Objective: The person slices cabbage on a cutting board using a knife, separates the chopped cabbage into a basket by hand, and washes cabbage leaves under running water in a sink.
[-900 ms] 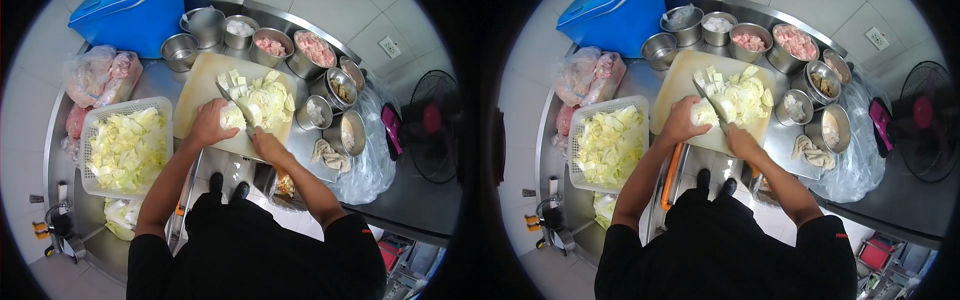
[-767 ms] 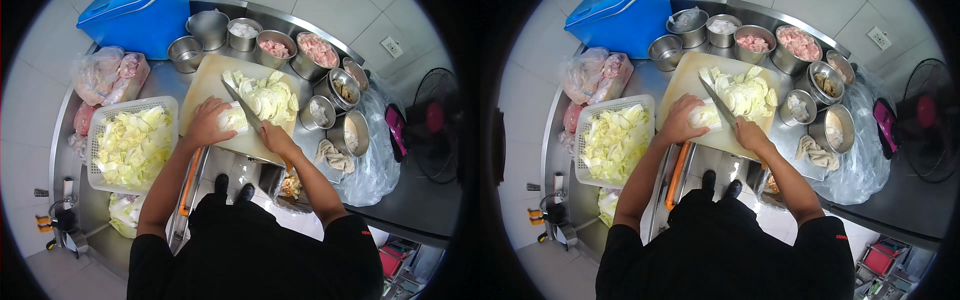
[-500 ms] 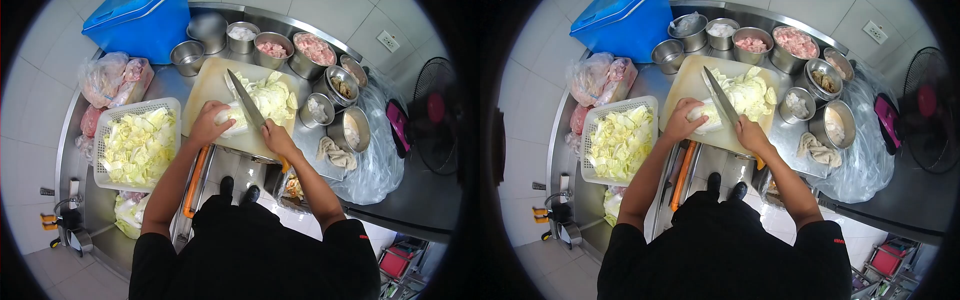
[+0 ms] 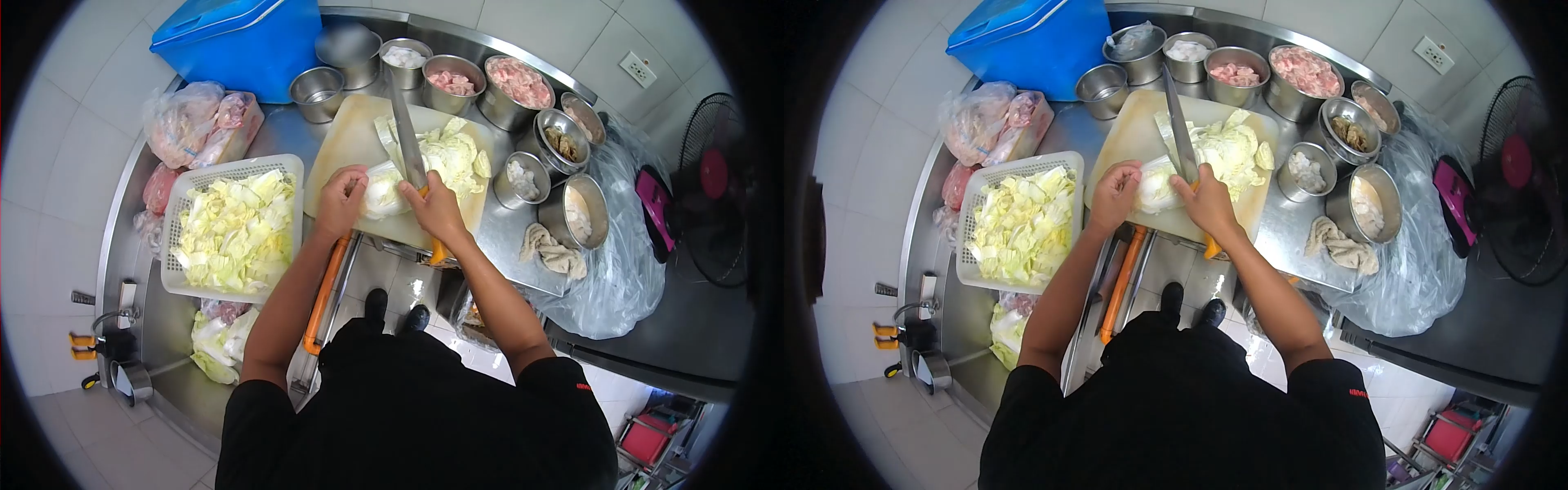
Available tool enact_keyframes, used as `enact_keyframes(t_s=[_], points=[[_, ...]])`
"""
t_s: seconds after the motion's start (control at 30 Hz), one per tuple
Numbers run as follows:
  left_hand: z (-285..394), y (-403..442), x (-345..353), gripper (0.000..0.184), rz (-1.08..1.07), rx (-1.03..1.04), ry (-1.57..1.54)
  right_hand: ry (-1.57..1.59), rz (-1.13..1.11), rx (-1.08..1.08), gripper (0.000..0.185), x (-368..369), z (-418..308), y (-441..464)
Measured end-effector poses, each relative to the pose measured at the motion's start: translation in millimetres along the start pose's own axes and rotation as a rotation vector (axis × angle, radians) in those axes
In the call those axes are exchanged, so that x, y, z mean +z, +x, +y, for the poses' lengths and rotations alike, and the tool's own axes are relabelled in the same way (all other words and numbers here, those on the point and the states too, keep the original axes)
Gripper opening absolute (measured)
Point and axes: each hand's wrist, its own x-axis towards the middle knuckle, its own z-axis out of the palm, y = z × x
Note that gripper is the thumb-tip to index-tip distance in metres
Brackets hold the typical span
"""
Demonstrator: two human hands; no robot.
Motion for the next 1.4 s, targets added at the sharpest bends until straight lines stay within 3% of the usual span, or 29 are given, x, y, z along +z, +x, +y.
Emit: enact_keyframes(t_s=[0.07, 0.1, 0.2, 0.27, 0.4, 0.47, 0.53, 0.6, 0.7, 0.8, 0.93, 1.03, 1.13, 1.23, 1.4], points=[[1, 0, -8, 0.014, 0.095, 0.267, 0.225, -0.070, -0.003, -0.011, 0.051, 4, -5, 7], [8, -4, -12, 0.014, 0.102, 0.266, 0.228, -0.141, -0.002, -0.022, 0.054, 6, -7, 9], [26, -32, -26, 0.013, 0.215, 0.144, 0.252, -0.222, 0.012, -0.019, 0.056, 11, -7, 11], [24, -58, -36, 0.012, 0.240, -0.190, 0.165, -0.219, 0.012, -0.018, 0.056, 12, -6, 13], [13, -95, -39, 0.011, 0.090, -0.168, 0.370, -0.228, 0.030, -0.005, 0.057, 13, -6, 16], [10, -98, -29, 0.013, 0.026, -0.046, 0.514, -0.223, 0.016, -0.010, 0.057, 11, -8, 14], [19, -85, -18, 0.019, 0.070, -0.145, 0.402, -0.221, 0.013, -0.011, 0.057, 8, -10, 14], [21, -60, -6, 0.027, 0.297, 0.202, 0.457, -0.216, 0.000, 0.015, 0.059, 9, -10, 12], [26, -30, 11, 0.033, 0.214, 0.291, 0.490, -0.248, 0.004, 0.037, 0.061, 10, -9, 9], [9, -20, 13, 0.035, 0.087, 0.269, 0.439, -0.247, 0.011, 0.038, 0.062, 5, -7, 6], [3, -18, 7, 0.036, 0.102, 0.206, 0.254, -0.226, 0.030, 0.014, 0.063, 7, 0, 3], [9, -6, 11, 0.038, 0.056, 0.225, 0.336, -0.219, -0.002, 0.043, 0.055, 1, -2, -2], [8, 1, 14, 0.041, -0.105, 0.284, 0.426, -0.144, 0.026, 0.011, 0.035, -15, 1, -23], [4, -4, 16, 0.042, -0.013, 0.258, 0.395, -0.134, -0.001, -0.018, 0.022, -44, 1, -64], [-9, -1, 21, 0.039, 0.057, 0.314, 0.503, -0.275, -0.098, -0.014, 0.018, -62, -3, -123]])
